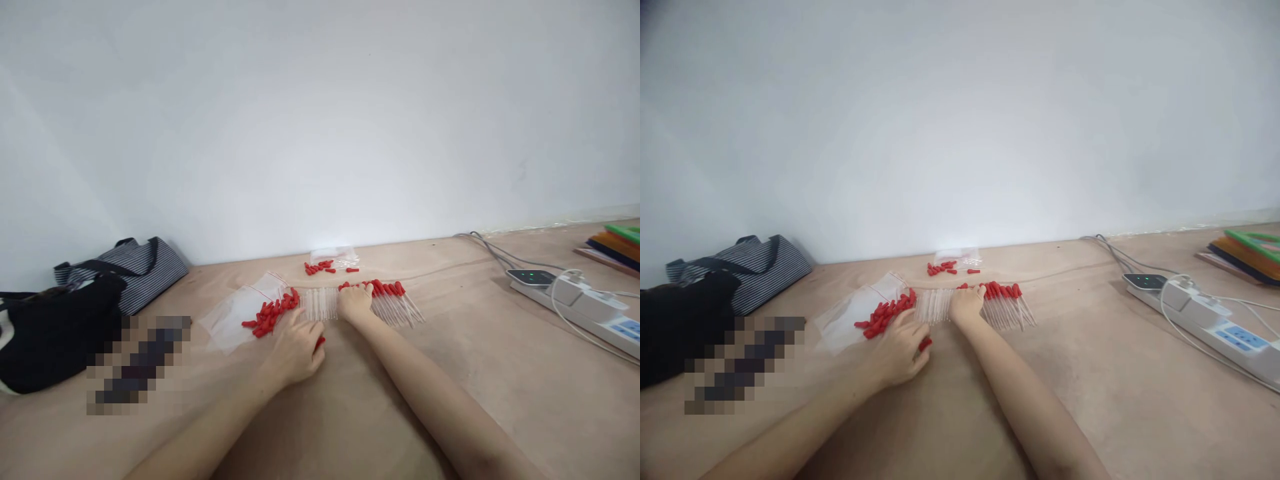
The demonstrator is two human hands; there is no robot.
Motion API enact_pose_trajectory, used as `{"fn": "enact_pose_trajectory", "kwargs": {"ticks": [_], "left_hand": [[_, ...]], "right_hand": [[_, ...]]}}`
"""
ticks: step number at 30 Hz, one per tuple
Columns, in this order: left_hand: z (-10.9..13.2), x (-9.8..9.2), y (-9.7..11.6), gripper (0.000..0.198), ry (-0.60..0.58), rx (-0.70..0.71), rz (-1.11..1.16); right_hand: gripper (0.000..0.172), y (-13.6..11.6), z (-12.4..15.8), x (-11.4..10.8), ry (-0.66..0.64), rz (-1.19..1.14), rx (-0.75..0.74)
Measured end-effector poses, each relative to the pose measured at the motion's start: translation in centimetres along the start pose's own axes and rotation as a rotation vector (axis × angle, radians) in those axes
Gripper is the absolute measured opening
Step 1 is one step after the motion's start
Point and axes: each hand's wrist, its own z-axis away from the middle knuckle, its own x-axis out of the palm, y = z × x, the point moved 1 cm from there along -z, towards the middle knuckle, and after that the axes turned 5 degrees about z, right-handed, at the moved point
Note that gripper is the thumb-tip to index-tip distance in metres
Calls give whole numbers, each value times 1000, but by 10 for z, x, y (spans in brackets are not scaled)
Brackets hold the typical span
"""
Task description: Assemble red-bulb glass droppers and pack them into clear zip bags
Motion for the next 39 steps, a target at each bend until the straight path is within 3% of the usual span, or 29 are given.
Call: {"fn": "enact_pose_trajectory", "kwargs": {"ticks": [4,9,11,15,20,24,31,34,39], "left_hand": [[22,12,9,7,71,-99,177],[24,18,-1,14,49,-296,322],[23,18,-3,16,36,-324,323],[24,22,-2,24,38,-290,248],[25,25,0,31,-3,-248,225],[24,22,1,27,-4,-280,277],[20,22,3,17,67,-301,292],[19,22,4,17,109,-304,281],[20,22,7,16,143,-268,244]], "right_hand": [[29,5,12,-4,63,-32,-11],[26,32,49,-3,141,-54,-162],[23,44,66,3,203,-62,-293],[15,59,87,17,215,-101,-410],[8,61,85,18,195,-181,-443],[19,58,78,20,211,-319,-447],[11,52,76,37,308,-381,-396],[9,51,80,38,380,-361,-411],[9,49,85,36,385,-356,-441]]}}
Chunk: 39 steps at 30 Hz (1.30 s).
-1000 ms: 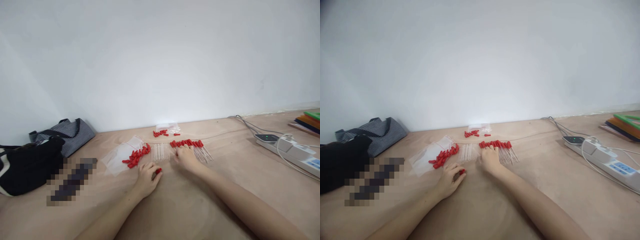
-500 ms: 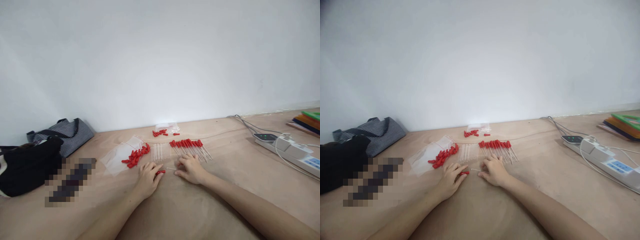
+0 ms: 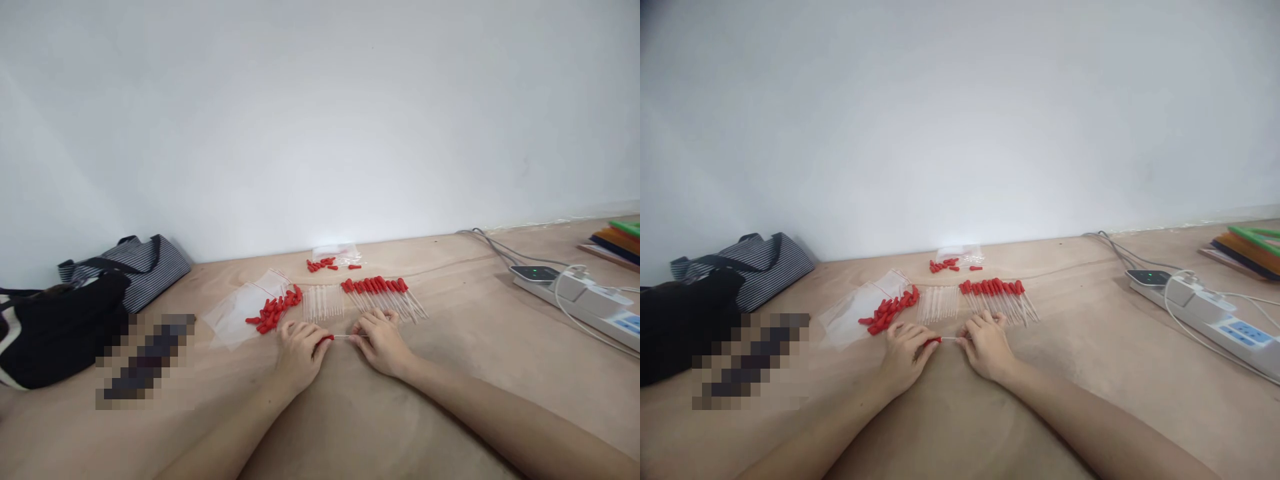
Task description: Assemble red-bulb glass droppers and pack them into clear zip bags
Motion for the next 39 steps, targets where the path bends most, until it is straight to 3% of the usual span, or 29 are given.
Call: {"fn": "enact_pose_trajectory", "kwargs": {"ticks": [6,10,25,31,39], "left_hand": [[0,-1,3,16,-1,33,21],[-1,0,3,13,-9,23,49],[-2,2,6,14,-65,7,91],[-2,1,10,14,-49,62,60],[0,1,11,15,-12,116,49]], "right_hand": [[9,-1,0,0,-6,-55,12],[13,-2,1,-3,8,-98,-81],[38,-1,2,2,61,68,-241],[36,-2,2,0,58,52,-223],[21,-9,0,0,25,-36,-187]]}}
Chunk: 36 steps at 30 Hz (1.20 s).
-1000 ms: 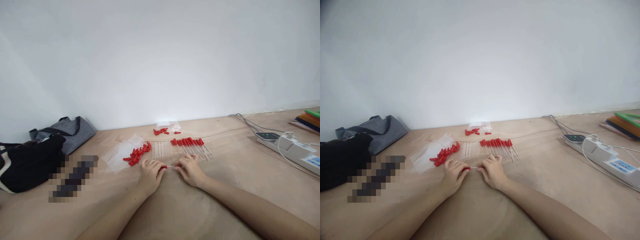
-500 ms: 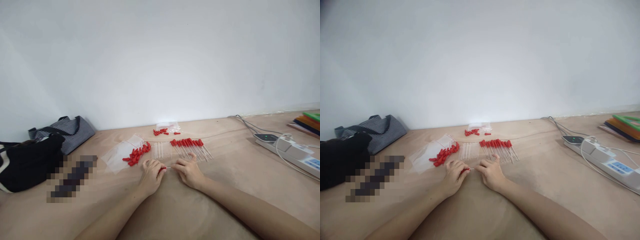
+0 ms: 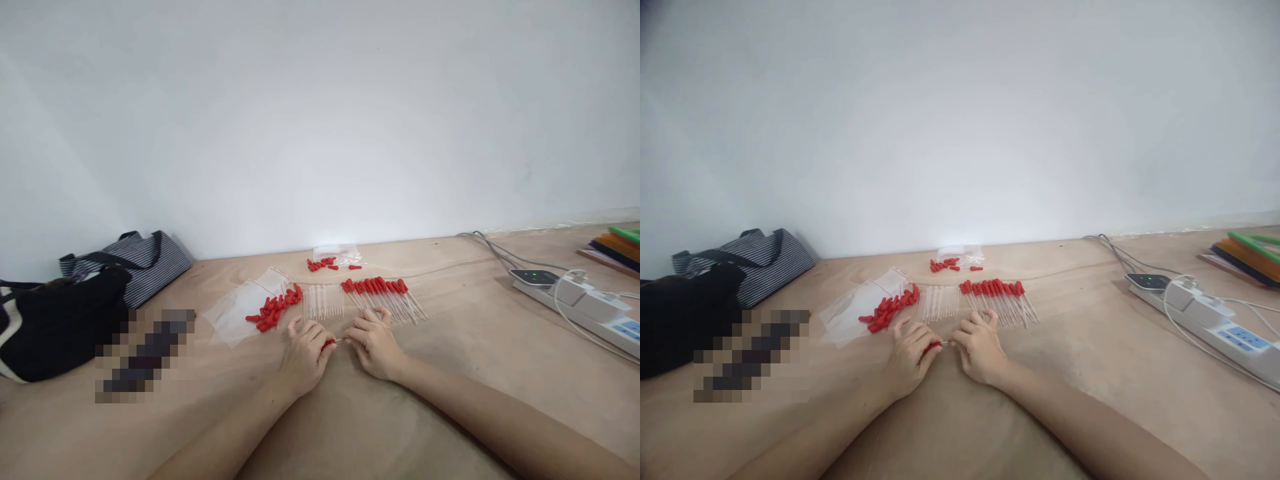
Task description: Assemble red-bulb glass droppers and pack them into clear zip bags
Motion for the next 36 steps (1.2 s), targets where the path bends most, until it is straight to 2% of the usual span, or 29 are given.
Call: {"fn": "enact_pose_trajectory", "kwargs": {"ticks": [9,17,27,31,36], "left_hand": [[-1,-3,4,12,52,58,20],[-4,-8,2,13,126,66,0],[-2,-7,2,12,159,83,75],[-2,-6,3,12,156,89,84],[-4,-9,-3,11,163,36,58]], "right_hand": [[17,-3,-2,1,-38,-83,50],[20,-2,-4,-4,-66,-175,103],[17,-3,0,-1,-21,-188,73],[19,-4,-2,-1,-48,-182,86],[22,3,-5,-9,-88,-93,-10]]}}
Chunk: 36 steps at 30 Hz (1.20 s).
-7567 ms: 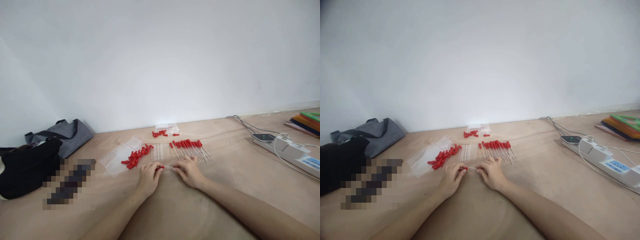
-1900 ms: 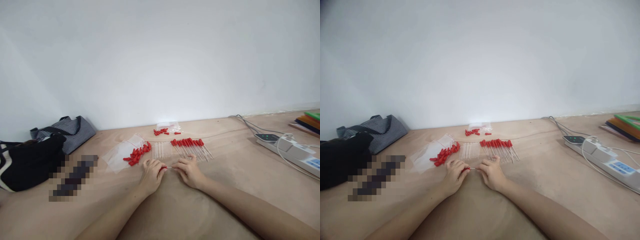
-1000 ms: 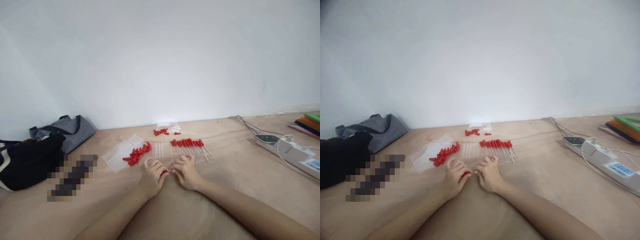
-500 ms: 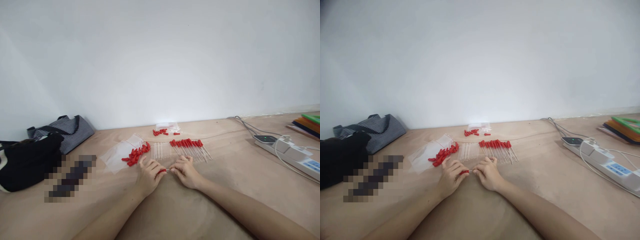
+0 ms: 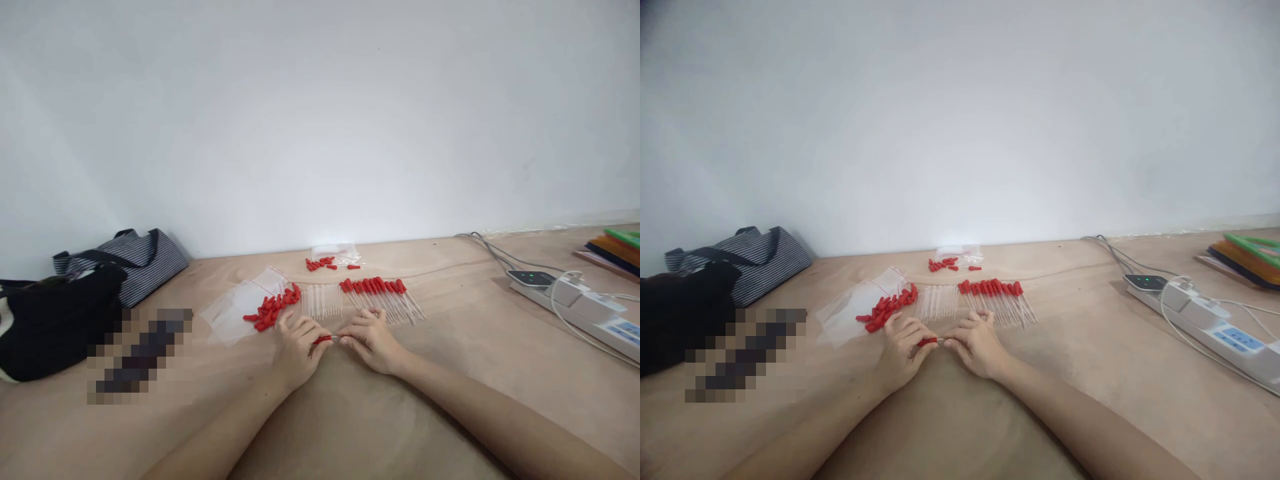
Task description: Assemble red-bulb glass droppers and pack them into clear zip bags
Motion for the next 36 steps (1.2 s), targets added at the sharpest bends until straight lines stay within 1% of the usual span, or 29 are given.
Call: {"fn": "enact_pose_trajectory", "kwargs": {"ticks": [5,8,10,11,13,15,18,22,25,27,31,34,36], "left_hand": [[1,0,-5,12,-24,-21,-28],[2,2,-12,12,8,-82,-94],[1,2,-20,23,58,-170,-171],[1,2,-25,28,79,-220,-213],[0,0,-35,30,105,-309,-293],[0,-4,-43,30,121,-379,-361],[0,-8,-52,29,136,-426,-423],[-1,-11,-60,28,148,-424,-469],[-9,-12,-67,23,179,-426,-514],[-15,-12,-72,21,193,-436,-535],[-25,-11,-80,22,176,-468,-549],[-27,-8,-82,20,176,-486,-536],[-28,-8,-83,19,199,-483,-521]], "right_hand": [[22,7,3,-5,-43,102,-66],[22,9,1,-2,-37,137,-50],[23,13,-5,0,26,154,68],[23,14,-10,1,67,167,159],[23,18,-21,4,122,205,356],[24,20,-34,8,120,245,500],[27,22,-49,14,96,283,592],[25,23,-57,20,80,308,627],[23,24,-57,21,51,327,636],[23,23,-57,20,59,342,635],[25,19,-62,18,81,366,606],[28,15,-69,18,21,372,634],[27,14,-75,18,-22,371,670]]}}
